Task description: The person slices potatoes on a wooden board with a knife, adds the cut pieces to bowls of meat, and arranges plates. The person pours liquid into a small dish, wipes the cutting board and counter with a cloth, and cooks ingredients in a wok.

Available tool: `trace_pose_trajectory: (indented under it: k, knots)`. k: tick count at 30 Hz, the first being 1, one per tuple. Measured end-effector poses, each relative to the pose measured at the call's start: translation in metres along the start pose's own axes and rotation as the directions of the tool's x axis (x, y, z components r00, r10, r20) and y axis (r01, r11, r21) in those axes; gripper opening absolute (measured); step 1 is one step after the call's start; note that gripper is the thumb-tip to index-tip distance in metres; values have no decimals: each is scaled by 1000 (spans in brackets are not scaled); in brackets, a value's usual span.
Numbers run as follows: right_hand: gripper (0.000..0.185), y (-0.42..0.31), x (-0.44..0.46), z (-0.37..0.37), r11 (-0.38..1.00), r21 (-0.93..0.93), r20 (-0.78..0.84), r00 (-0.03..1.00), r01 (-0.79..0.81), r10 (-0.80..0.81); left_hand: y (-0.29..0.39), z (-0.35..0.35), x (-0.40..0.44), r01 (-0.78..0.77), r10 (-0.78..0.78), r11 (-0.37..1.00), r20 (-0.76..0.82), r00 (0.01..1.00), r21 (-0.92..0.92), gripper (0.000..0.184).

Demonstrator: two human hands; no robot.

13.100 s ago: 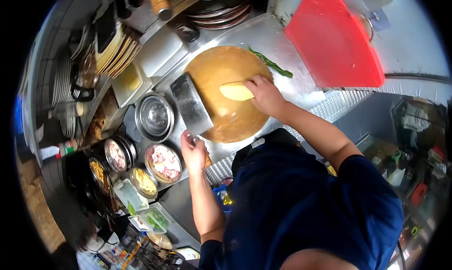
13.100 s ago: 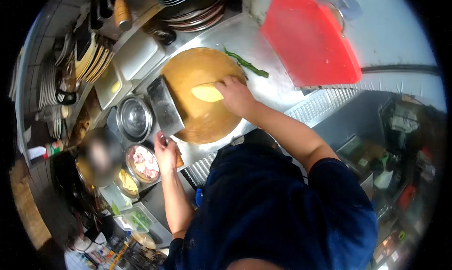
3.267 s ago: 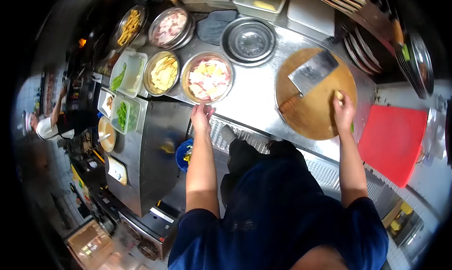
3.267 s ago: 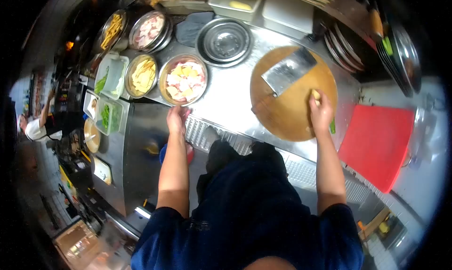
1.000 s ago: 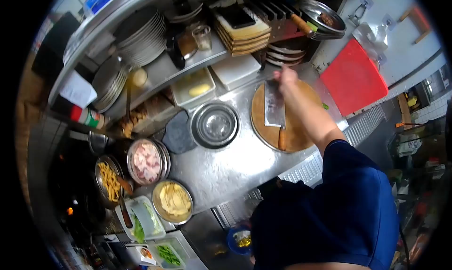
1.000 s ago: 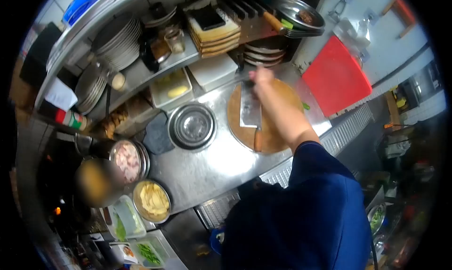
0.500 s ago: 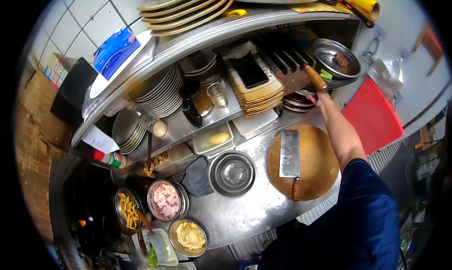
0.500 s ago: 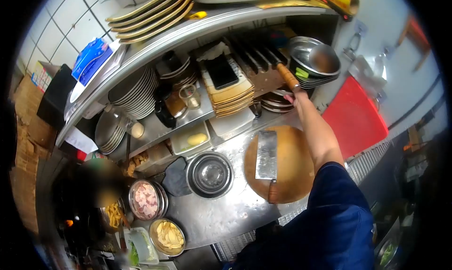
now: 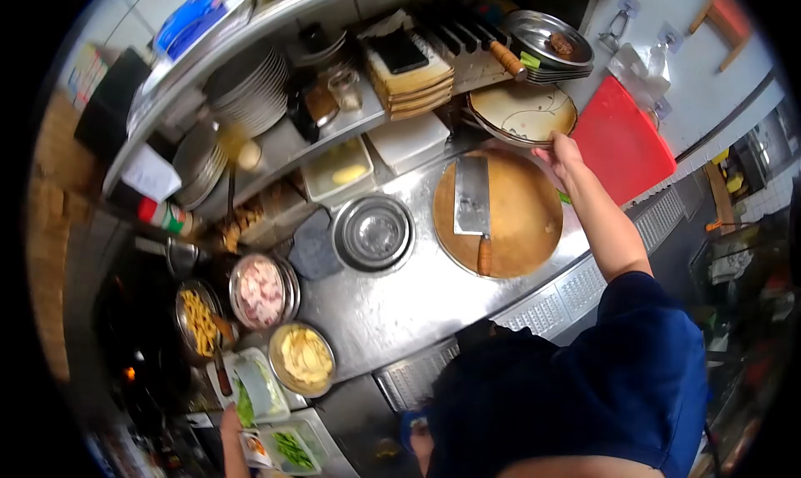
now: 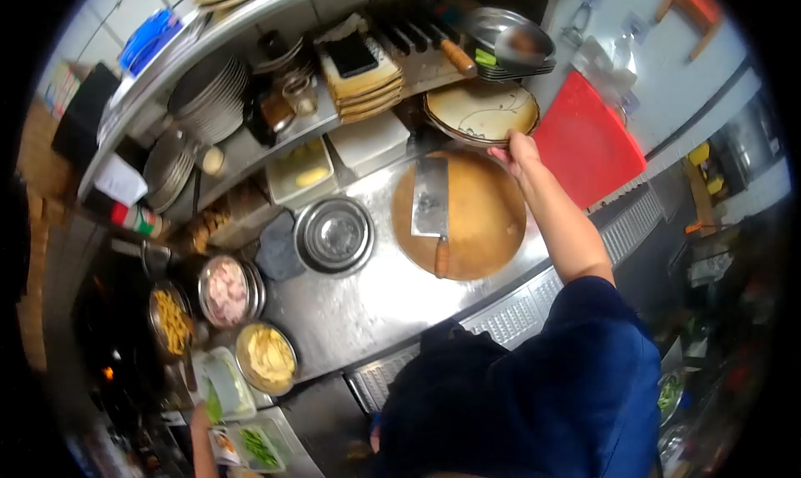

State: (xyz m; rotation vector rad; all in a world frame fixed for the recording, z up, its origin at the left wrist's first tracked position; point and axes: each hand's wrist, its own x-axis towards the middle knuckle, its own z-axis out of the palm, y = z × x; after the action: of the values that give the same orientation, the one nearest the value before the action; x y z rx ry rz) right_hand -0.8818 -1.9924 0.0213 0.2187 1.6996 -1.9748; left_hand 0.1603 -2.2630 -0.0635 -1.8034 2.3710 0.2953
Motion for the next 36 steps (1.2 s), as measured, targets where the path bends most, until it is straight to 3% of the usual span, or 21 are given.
trace_pose_trajectory:
  k: [2,5,6,7,8,9,12,15,17,18,20,21,22,23,25,27,28,29,31,35,36]
  knots:
    - [31,3,-37,-26,999,-34,54,999,-7,8,174,31,-113,13,-57,952,-135,989,-305,22]
    - [25,12,-94,-61,973,-223,151,988,60,-26,390,109,-289,165,-129,769,103,986,-618,26]
    - [23,20,-118,-64,963,-249,197,979,106,-57,358,209,-300,428,-281,675,328,902,-601,29]
    - [25,26,-118,-85,943,-314,295,955,110,-13,367,186,-305,189,-193,736,67,979,-650,30]
    - [25,34,-122,-103,940,-330,374,926,90,43,376,155,-309,230,-228,679,97,969,-697,30]
    - [23,42,-158,-100,935,-342,381,923,90,50,364,186,-322,99,-215,779,-116,970,-619,27]
    - [19,72,-227,-107,874,-453,551,826,177,118,358,155,-335,65,-296,519,-107,949,-852,45]
    - [20,116,-314,-95,795,-545,660,721,267,210,358,121,-359,17,-372,224,-69,925,-974,51]
    - [31,163,-336,-81,651,-648,691,665,395,285,355,123,-377,42,-387,-147,97,917,-988,60]
    - [46,177,-401,-58,615,-634,763,511,468,397,349,131,-388,68,-427,-293,194,883,-954,58]
    - [55,203,-468,-21,348,-682,701,439,643,562,357,139,-393,94,-455,-552,394,798,-828,56]
    - [52,217,-524,-11,258,-522,749,292,813,594,350,139,-411,45,-393,-709,448,803,-703,53]
    - [49,251,-529,-11,175,99,872,-170,980,459,349,179,-417,10,-427,-768,523,737,-640,48]
    - [50,257,-596,-10,113,109,846,-152,988,511,349,228,-423,-33,-443,-819,595,670,-573,44]
    - [49,281,-688,-17,-43,405,693,-275,914,667,347,261,-448,-244,-367,-927,552,749,-286,38]
    - [37,307,-750,-26,17,620,567,-463,784,682,345,311,-452,-338,-338,-937,487,806,-89,39]
    - [36,317,-774,-28,16,672,518,-484,741,705,337,299,-465,-336,-346,-937,390,853,-98,40]
    - [35,327,-791,-26,15,720,469,-502,693,727,334,285,-474,-412,-334,-911,536,775,28,39]
    - [36,349,-807,-13,37,713,466,-513,700,720,316,298,-489,-304,-349,-937,462,815,-170,41]
    - [36,375,-789,41,72,595,494,-435,800,753,254,262,-562,-141,-367,-909,595,715,-392,49]
    - [36,373,-788,48,108,386,518,-312,916,796,230,286,-574,-245,-530,-838,623,576,-487,50]
